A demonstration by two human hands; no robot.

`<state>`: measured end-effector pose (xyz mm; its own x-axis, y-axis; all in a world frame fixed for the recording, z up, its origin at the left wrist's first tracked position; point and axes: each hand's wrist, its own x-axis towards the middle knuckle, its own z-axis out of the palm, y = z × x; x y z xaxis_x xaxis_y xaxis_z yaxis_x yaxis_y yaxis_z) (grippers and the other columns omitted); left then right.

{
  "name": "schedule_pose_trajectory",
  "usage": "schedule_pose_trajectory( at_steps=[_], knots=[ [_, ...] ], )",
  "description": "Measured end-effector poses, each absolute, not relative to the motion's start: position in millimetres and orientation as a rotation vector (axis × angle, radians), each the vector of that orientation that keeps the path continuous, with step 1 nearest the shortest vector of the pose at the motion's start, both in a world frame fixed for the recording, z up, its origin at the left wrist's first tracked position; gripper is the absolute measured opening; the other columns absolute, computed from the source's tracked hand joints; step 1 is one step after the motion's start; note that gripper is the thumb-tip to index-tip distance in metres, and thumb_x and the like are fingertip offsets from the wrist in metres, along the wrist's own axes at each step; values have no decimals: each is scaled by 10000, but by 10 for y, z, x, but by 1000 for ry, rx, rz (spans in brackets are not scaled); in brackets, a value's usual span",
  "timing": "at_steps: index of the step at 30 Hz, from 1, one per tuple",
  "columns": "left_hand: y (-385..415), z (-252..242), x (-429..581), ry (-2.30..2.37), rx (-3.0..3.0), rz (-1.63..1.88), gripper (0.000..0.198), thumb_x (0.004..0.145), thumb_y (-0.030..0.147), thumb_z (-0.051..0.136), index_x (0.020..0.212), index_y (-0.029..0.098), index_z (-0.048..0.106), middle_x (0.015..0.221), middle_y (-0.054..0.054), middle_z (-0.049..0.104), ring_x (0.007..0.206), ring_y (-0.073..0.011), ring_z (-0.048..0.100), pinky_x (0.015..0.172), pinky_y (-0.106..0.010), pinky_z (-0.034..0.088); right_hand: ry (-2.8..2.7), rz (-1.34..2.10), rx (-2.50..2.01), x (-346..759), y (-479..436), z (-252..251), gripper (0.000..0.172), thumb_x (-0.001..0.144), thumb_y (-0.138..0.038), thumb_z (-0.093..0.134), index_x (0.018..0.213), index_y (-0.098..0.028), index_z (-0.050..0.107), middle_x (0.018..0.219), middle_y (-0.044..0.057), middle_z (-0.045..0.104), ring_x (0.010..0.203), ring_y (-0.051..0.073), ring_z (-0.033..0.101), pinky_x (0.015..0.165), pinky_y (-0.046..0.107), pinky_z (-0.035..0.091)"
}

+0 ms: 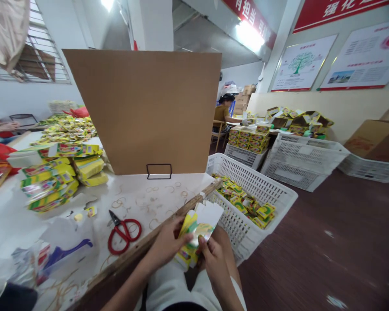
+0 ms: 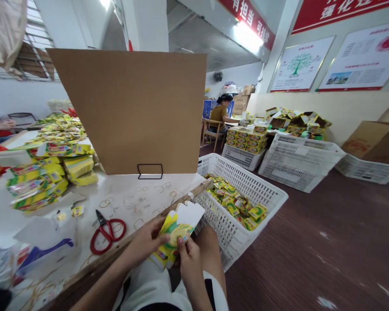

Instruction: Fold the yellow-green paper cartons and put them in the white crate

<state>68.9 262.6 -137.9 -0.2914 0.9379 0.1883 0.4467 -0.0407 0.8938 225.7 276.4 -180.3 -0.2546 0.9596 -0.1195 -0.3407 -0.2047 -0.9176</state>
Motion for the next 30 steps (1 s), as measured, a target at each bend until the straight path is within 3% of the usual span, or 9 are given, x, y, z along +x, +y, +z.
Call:
schedule_pose_trajectory(
  at_steps=[3,5,7,13,21,25,30],
  knots=[
    [2655,-1360,801,1636,1496,1201,296,717,252,654,999,162,671,899,-38,720,778,-204,654,648,-268,510,-1044,1627,-931,2270,2782,-1790,435,669,-555,710,874,-171,698,661,25,646,519,145,540,433,241,418],
    [2803,-1364,622,1739,1443,1213,270,802,226,555,1040,123,628,909,-53,710,738,-186,651,600,-260,502,-1067,1576,-954,2294,2801,-1772,539,678,-554,704,1056,-171,663,880,83,702,654,181,612,511,267,474],
    [3008,-1396,326,1903,1391,1220,251,868,230,503,1071,109,587,938,-60,687,733,-159,642,619,-268,507,-1092,1540,-984,2310,2815,-1767,614,671,-566,705,1117,-149,636,979,127,702,720,200,636,558,284,495],
    [3360,-1636,-316,2405,1294,963,216,907,300,521,975,112,602,900,-50,642,826,-166,623,775,-365,507,-1149,1631,-963,2247,2786,-1857,575,651,-580,716,1014,-136,679,898,131,719,650,169,623,543,267,468],
    [3219,-1815,-280,2634,1413,622,295,863,327,578,1072,119,578,1140,-97,582,1087,-236,537,932,-452,427,-1216,1686,-984,2242,2786,-1948,571,651,-606,703,994,-149,684,881,117,718,651,165,620,546,261,461],
    [3159,-1837,-261,2648,1388,506,323,825,387,615,995,112,598,1053,-91,609,1009,-226,566,891,-433,445,-1233,1685,-1008,2212,2768,-1961,590,624,-620,711,972,-142,691,848,114,717,634,170,617,534,262,456],
    [3072,-1801,-296,2653,1329,545,247,840,308,604,985,110,586,1002,-78,613,954,-209,577,868,-416,447,-1239,1706,-1014,2200,2754,-1980,559,634,-607,709,957,-151,698,838,110,722,633,179,625,538,272,468]
  ],
)
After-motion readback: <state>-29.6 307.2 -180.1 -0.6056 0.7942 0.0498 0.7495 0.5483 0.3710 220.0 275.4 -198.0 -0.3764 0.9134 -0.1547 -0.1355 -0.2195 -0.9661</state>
